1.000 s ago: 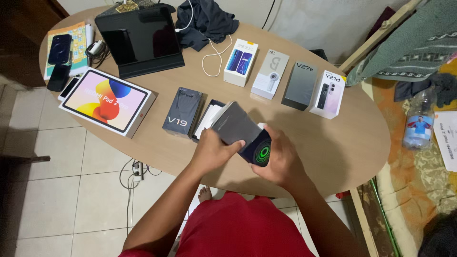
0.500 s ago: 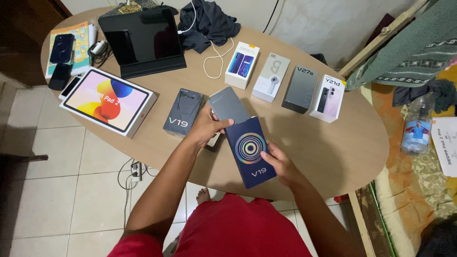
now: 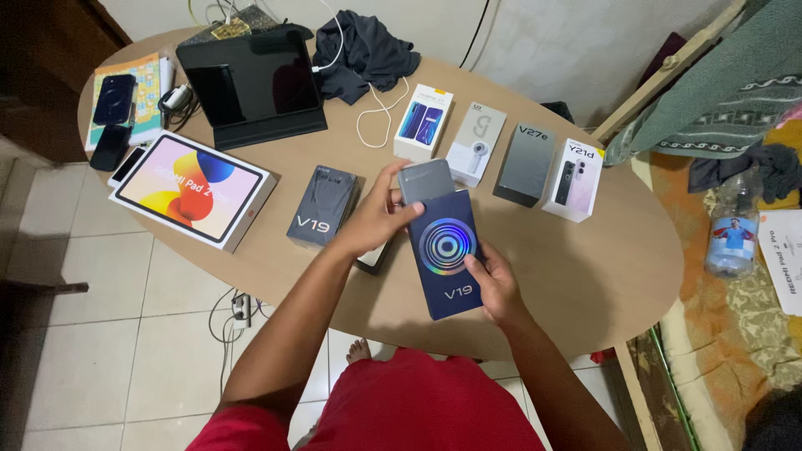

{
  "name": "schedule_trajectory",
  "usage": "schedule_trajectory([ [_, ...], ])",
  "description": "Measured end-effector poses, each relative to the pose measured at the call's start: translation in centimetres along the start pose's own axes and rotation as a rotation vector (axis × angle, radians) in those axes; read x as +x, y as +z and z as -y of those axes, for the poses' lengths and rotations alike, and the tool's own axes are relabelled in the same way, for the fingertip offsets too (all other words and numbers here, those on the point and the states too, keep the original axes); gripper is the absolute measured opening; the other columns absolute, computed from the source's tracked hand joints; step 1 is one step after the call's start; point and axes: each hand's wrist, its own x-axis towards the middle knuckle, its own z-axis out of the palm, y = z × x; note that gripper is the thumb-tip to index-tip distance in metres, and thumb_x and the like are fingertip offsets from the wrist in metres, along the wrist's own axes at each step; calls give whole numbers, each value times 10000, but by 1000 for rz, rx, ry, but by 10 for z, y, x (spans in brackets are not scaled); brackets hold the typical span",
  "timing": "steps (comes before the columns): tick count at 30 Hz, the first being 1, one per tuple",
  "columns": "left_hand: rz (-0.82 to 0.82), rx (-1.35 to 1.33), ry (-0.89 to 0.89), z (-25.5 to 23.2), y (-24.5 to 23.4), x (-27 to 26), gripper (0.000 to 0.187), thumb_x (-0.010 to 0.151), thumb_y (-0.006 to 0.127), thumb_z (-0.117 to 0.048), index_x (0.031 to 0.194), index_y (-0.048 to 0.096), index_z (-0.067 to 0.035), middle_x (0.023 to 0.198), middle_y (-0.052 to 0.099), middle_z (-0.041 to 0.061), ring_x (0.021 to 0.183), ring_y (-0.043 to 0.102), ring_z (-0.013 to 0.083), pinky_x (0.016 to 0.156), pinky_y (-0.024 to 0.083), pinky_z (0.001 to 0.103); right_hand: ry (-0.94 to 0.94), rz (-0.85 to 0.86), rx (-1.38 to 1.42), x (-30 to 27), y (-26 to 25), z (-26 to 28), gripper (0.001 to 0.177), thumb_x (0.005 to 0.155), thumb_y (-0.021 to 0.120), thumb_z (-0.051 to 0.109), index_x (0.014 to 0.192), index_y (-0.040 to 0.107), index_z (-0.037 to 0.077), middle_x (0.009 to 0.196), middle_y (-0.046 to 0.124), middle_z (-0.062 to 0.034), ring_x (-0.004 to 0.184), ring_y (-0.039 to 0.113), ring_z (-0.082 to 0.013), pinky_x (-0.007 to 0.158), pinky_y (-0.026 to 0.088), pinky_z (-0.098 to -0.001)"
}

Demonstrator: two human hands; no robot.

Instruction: The person unboxes a Vivo V19 smartphone, removes the phone and accessories, and places the phone into a protective case. They then unbox a Vivo Y21d smartphone, remove the phone and accessories, and place it into a case. The person handles multiple boxes and accessories on a table.

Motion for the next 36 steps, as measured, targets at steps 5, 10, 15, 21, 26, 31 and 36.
schedule_trajectory([
  [5, -75, 171, 83, -22, 13, -7, 797, 849, 776, 15, 1515, 350, -86, 1037, 752, 91, 787, 570, 104, 732, 486, 232, 36, -48, -25, 3, 5, 17, 418, 1048, 537, 147, 1413, 518, -56, 1198, 683, -118, 1080, 653, -155, 987, 544, -332],
  [10, 5, -6, 166, -13, 14, 1, 419, 937, 739, -33, 1325, 583, -18, 1109, 728, 19, 936, 657, 41, 802, 548, 203, 59, -71, -70, 6, 9, 25, 443, 1028, 542, 160, 1427, 508, -27, 1171, 696, -114, 1044, 670, -153, 955, 564, -331],
  [15, -94, 312, 84, 4, 10, 5, 353, 938, 797, -118, 1275, 730, -36, 850, 580, 23, 702, 426, 84, 615, 387, 233, -1, -47, -22, 7, 10, 19, 435, 1045, 557, 144, 1429, 526, -60, 1191, 689, -125, 1053, 657, -150, 965, 551, -328],
  [21, -67, 164, 172, 28, 22, 4, 715, 958, 774, -130, 1562, 395, -80, 1044, 596, 30, 881, 558, 107, 741, 485, 230, 16, -94, 9, 9, 4, 2, 336, 1073, 528, 171, 1322, 550, -53, 1096, 697, -128, 998, 690, -178, 926, 594, -356],
  [26, 12, 141, 272, 47, 76, -28, 760, 988, 759, -68, 1565, 265, -30, 1329, 586, 144, 1232, 589, 216, 1008, 508, 322, -199, -240, 32, 21, 2, 3, 359, 1086, 531, 186, 1391, 477, 4, 1262, 603, -95, 1139, 572, -145, 1022, 478, -336],
  [31, 13, -311, 46, 34, 93, -46, 594, 971, 639, -45, 1486, 344, -23, 1216, 604, 125, 1069, 664, 171, 837, 655, 353, -321, -107, -132, 18, 1, 30, 422, 1093, 538, 192, 1449, 415, 4, 1305, 578, -116, 1213, 543, -160, 1092, 441, -340],
  [36, 68, -281, 135, 7, 82, -55, 557, 988, 653, -39, 1467, 370, -2, 1230, 616, 128, 1072, 678, 178, 842, 659, 353, -356, -31, -160, 7, 11, 57, 486, 1058, 584, 155, 1456, 356, -5, 1322, 584, -126, 1241, 555, -182, 1105, 446, -350],
])
